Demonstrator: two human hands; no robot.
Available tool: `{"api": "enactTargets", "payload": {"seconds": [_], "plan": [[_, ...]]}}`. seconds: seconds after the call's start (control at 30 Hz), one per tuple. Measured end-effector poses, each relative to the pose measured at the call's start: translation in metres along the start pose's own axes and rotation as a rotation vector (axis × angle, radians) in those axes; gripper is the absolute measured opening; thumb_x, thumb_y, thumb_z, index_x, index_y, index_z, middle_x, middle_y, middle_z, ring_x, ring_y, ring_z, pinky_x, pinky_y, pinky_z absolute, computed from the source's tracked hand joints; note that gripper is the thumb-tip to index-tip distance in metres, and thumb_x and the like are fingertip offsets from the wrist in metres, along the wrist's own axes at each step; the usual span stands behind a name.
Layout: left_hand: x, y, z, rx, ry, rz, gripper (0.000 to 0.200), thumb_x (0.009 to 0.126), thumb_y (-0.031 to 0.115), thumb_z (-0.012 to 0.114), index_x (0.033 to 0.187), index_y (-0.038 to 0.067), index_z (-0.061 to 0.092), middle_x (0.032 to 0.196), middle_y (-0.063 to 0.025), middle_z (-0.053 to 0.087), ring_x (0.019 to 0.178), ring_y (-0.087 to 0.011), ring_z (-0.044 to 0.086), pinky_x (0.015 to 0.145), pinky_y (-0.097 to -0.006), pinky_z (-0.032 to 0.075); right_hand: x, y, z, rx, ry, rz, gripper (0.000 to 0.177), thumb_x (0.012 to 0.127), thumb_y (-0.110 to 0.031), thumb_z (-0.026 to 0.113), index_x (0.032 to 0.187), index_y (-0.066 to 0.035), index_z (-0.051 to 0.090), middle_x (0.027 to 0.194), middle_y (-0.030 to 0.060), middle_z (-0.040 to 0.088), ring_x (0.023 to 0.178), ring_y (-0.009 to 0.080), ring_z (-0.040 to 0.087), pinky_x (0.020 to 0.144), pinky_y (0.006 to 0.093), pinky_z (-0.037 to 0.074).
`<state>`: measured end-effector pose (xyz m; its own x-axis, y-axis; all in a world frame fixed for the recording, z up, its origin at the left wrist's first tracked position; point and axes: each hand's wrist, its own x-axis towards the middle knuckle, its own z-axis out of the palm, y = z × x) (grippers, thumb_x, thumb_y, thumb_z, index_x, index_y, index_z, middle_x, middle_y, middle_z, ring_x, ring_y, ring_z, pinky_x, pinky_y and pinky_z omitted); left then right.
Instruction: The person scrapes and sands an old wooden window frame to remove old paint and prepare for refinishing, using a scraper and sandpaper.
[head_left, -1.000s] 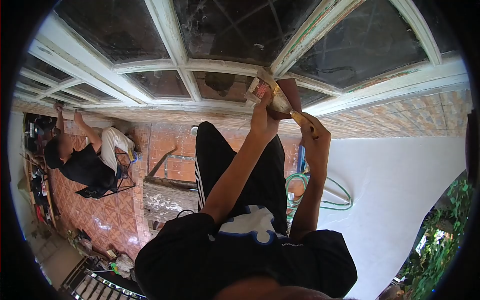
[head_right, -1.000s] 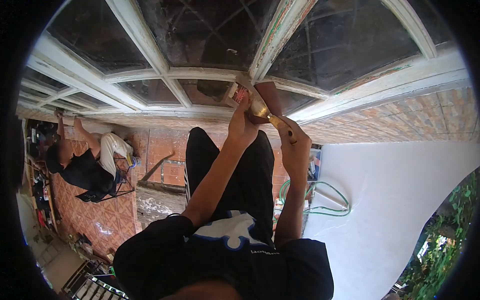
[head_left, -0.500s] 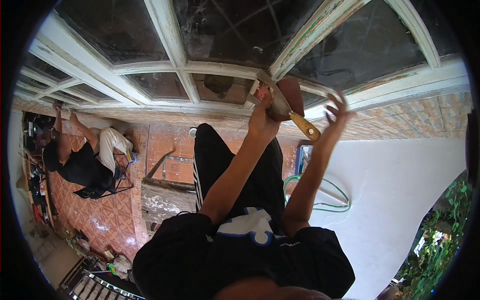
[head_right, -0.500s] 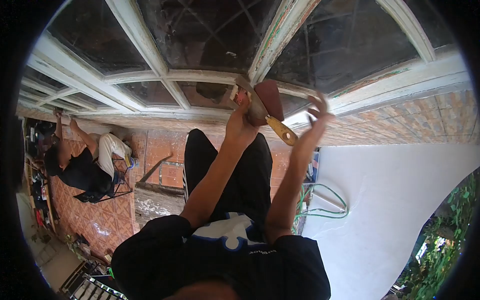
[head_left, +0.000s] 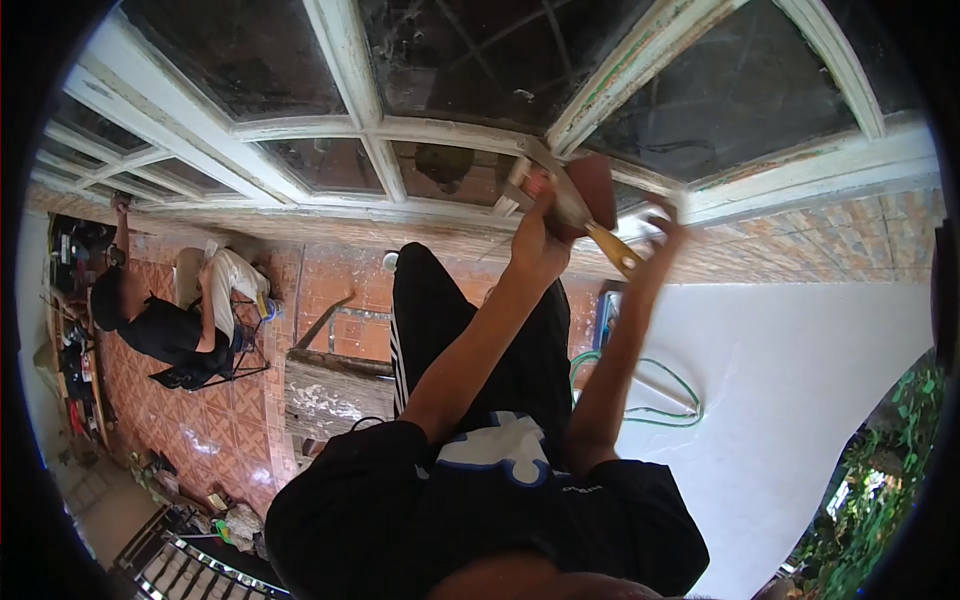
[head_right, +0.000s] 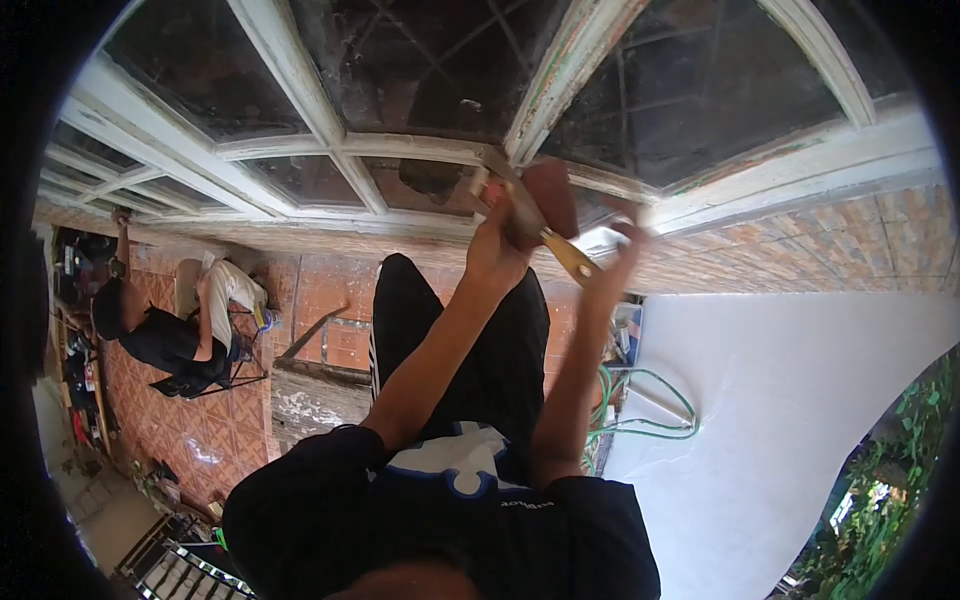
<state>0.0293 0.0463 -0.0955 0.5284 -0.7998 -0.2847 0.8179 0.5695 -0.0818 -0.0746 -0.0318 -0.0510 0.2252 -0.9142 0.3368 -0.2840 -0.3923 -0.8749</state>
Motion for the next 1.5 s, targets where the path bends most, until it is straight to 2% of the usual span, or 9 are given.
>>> {"api": "enactTargets", "payload": {"seconds": [0.2, 0.3, 0.33, 0.83, 1.03, 1.17, 1.27, 1.4, 1.5], "plan": [[0.001, -0.002, -0.002, 0.012, 0.006, -0.006, 0.036, 0.096, 0.025, 0.054, 0.126, 0.008, 0.046, 0.122, -0.0056, 0.055, 0.115, -0.0224, 0.054, 0.101, -0.0410, 0.043, 0.007, -0.064, -0.045, 0.189, 0.062, 0.125, 0.085, 0.091, -0.068, -0.002, 0.137, -0.017, 0.048, 0.109, 0.0085, 0.062, 0.093, 0.0196, 0.050, 0.100, 0.0458, 0.033], [0.002, -0.004, -0.009, 0.026, 0.001, 0.019, 0.035, 0.097, 0.026, 0.053, 0.126, 0.008, 0.045, 0.124, -0.0060, 0.053, 0.117, -0.0219, 0.053, 0.101, -0.0404, 0.044, 0.004, -0.004, 0.005, 0.146, -0.026, 0.247, 0.082, 0.093, -0.068, 0.003, 0.136, -0.015, 0.049, 0.106, 0.0086, 0.062, 0.097, 0.0208, 0.053, 0.100, 0.0451, 0.033], [0.003, 0.000, -0.016, 0.031, -0.050, 0.032, 0.035, 0.097, 0.026, 0.052, 0.127, 0.009, 0.045, 0.124, -0.0058, 0.054, 0.117, -0.0219, 0.052, 0.101, -0.0403, 0.044, 0.001, -0.036, 0.003, 0.228, -0.265, 0.172, 0.083, 0.091, -0.070, 0.003, 0.136, -0.016, 0.049, 0.104, 0.0076, 0.062, 0.094, 0.0190, 0.052, 0.098, 0.0427, 0.034], [0.000, -0.002, -0.009, -0.011, -0.019, 0.034, 0.035, 0.095, 0.026, 0.055, 0.124, 0.009, 0.047, 0.121, -0.0030, 0.055, 0.112, -0.0188, 0.055, 0.098, -0.0369, 0.046, 0.015, -0.059, -0.073, 0.357, 0.010, 0.063, 0.089, 0.089, -0.073, 0.002, 0.136, -0.014, 0.050, 0.101, 0.0092, 0.063, 0.086, 0.0168, 0.053, 0.095, 0.0384, 0.037], [0.002, -0.003, -0.012, 0.006, -0.067, 0.038, 0.034, 0.097, 0.025, 0.053, 0.126, 0.010, 0.046, 0.122, -0.0035, 0.055, 0.114, -0.0201, 0.054, 0.100, -0.0385, 0.042, -0.002, -0.011, -0.008, 0.161, -0.126, 0.190, 0.087, 0.091, -0.069, -0.002, 0.139, -0.014, 0.046, 0.102, 0.0082, 0.064, 0.088, 0.0169, 0.054, 0.092, 0.0396, 0.041], [0.001, 0.001, -0.011, -0.013, -0.017, 0.056, 0.035, 0.097, 0.024, 0.052, 0.128, 0.008, 0.046, 0.123, -0.0043, 0.055, 0.118, -0.0209, 0.051, 0.104, -0.0392, 0.039, 0.001, -0.052, -0.042, 0.331, 0.090, 0.221, 0.092, 0.088, -0.074, -0.001, 0.138, -0.014, 0.048, 0.097, 0.0093, 0.062, 0.082, 0.0169, 0.049, 0.089, 0.0399, 0.041], [-0.002, 0.000, -0.008, -0.032, -0.020, 0.051, 0.034, 0.097, 0.025, 0.053, 0.126, 0.009, 0.047, 0.122, -0.0035, 0.056, 0.117, -0.0200, 0.052, 0.103, -0.0386, 0.040, -0.007, -0.027, 0.006, 0.468, -0.284, 0.277, 0.089, 0.090, -0.071, -0.001, 0.139, -0.013, 0.047, 0.096, 0.0086, 0.063, 0.082, 0.0164, 0.051, 0.091, 0.0391, 0.041], [0.000, 0.002, -0.009, -0.014, 0.023, 0.044, 0.033, 0.097, 0.026, 0.051, 0.125, 0.009, 0.048, 0.123, -0.0031, 0.056, 0.116, -0.0195, 0.052, 0.103, -0.0380, 0.040, 0.003, -0.033, -0.038, 0.345, 0.018, 0.134, 0.088, 0.091, -0.068, -0.003, 0.139, -0.014, 0.046, 0.095, 0.0084, 0.062, 0.084, 0.0165, 0.053, 0.092, 0.0377, 0.041], [0.003, -0.002, -0.011, -0.005, 0.000, 0.066, 0.036, 0.097, 0.030, 0.051, 0.127, 0.010, 0.046, 0.124, -0.0044, 0.054, 0.115, -0.0202, 0.053, 0.099, -0.0388, 0.042, -0.001, 0.007, 0.001, 0.253, -0.077, 0.147, 0.090, 0.090, -0.071, -0.001, 0.138, -0.012, 0.047, 0.095, 0.0072, 0.061, 0.091, 0.0163, 0.051, 0.093, 0.0381, 0.039]]}}
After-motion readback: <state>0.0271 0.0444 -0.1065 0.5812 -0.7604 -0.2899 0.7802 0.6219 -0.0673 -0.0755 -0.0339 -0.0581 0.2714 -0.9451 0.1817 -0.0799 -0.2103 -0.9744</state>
